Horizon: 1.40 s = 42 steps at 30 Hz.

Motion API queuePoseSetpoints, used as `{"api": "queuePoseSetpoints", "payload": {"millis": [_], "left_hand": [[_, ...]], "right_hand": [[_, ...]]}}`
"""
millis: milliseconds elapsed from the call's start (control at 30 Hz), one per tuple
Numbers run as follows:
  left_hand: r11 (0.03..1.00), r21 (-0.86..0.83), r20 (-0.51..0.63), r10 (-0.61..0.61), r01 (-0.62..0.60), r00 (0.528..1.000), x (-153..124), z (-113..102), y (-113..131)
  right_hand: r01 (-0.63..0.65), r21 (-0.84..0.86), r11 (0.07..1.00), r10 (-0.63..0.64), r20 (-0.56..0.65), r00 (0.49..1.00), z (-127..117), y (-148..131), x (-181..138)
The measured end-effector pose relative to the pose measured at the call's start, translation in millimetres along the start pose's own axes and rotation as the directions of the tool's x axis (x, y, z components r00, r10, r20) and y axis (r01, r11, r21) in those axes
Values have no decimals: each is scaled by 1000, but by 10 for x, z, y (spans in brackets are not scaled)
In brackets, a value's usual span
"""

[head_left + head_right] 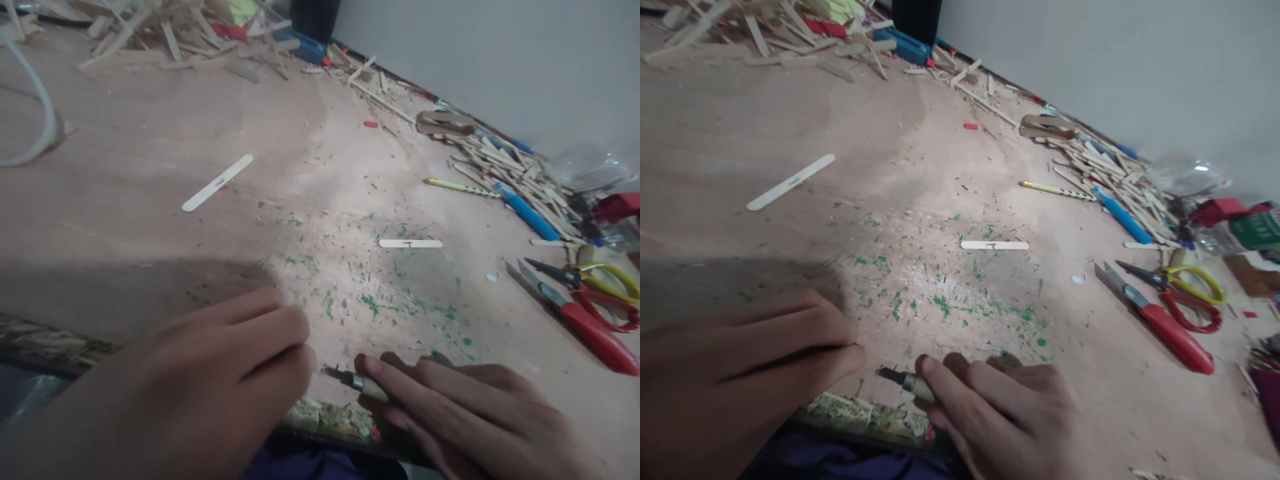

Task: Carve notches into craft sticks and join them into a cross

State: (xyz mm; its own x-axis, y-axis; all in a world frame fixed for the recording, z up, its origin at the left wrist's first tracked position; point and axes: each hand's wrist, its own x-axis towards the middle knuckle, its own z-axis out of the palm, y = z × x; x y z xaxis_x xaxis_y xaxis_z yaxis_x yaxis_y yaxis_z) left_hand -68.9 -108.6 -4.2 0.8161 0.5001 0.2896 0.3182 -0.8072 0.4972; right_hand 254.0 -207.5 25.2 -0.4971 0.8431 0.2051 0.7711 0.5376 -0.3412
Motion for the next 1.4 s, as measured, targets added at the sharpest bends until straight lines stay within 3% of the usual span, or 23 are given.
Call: {"api": "queuePoseSetpoints", "payload": {"millis": [133, 433, 633, 833, 1267, 1400], "left_hand": [[998, -57, 10, -8, 9, 1000, -10, -26, -4], [998, 15, 39, -60, 60, 997, -82, 12, -9], [999, 20, 21, -34, 34, 999, -76, 15, -44], [999, 49, 12, -12, 11, 1000, -52, 10, -54], [999, 17, -85, -46, 47, 995, -17, 52, 12], [998, 9, -91, -55, 56, 994, -47, 19, -15]], "right_hand": [[20, 1, 1000, -20, -2, 1000, -2, 15, 2], [161, -13, 987, -160, 70, 985, -53, 62, 56], [48, -12, 999, -47, 40, 998, -37, 58, 18], [50, -28, 998, -50, 7, 999, 56, 79, -4], [11, 203, 979, -24, 62, 998, 39, 164, 13], [-70, 224, 972, 54, 76, 996, 13, 98, 23]]}}
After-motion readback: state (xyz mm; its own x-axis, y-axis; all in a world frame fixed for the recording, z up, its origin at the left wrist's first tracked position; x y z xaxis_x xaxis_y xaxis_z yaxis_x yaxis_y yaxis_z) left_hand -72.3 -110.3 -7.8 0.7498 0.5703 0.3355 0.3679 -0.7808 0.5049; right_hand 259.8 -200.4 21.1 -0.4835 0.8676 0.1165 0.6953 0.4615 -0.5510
